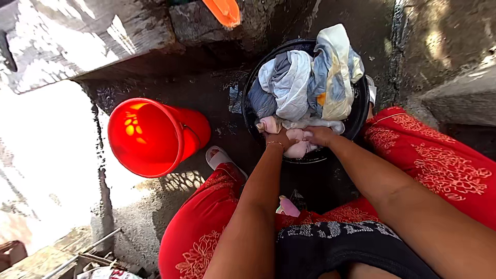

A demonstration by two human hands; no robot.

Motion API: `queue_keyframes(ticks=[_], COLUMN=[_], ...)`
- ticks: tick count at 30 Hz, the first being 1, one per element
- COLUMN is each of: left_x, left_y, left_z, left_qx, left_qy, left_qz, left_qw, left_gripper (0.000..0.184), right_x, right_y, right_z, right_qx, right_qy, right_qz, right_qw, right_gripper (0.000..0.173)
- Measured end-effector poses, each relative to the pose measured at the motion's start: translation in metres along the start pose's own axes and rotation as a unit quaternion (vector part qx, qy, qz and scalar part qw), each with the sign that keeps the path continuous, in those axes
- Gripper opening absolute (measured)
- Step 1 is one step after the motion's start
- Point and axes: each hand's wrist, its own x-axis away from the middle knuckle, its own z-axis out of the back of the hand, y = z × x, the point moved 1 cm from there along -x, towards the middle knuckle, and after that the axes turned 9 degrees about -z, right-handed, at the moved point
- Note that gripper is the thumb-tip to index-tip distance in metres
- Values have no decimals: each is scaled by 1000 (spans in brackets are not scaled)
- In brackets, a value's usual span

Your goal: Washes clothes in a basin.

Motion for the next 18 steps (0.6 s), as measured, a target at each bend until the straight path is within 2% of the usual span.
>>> queue_keyframes(ticks=[3,6,8,11,13,16,18], left_x=[-18,-19,-19,-18,-19,-4,19], left_y=[1,7,10,11,11,28,42], left_z=[-6,-4,-2,1,9,38,58], left_qx=[31,52,54,59,40,-11,-25], left_qy=[-46,-124,-168,-167,-185,-188,-125], left_qz=[29,52,58,61,31,-46,-75], left_qw=[998,990,983,982,981,981,989], left_gripper=[76,53,48,51,52,47,38], right_x=[0,1,-3,-4,0,7,17], right_y=[-6,-17,-21,-19,-21,-26,-32], right_z=[0,2,-3,-8,-7,-2,10], right_qx=[1,45,56,37,57,131,116], right_qy=[-19,-68,-83,-71,-98,-146,-121], right_qz=[-23,-42,-56,-91,-122,-89,-66], right_qw=[1000,996,993,993,986,976,984], right_gripper=[42,43,46,51,54,49,49])
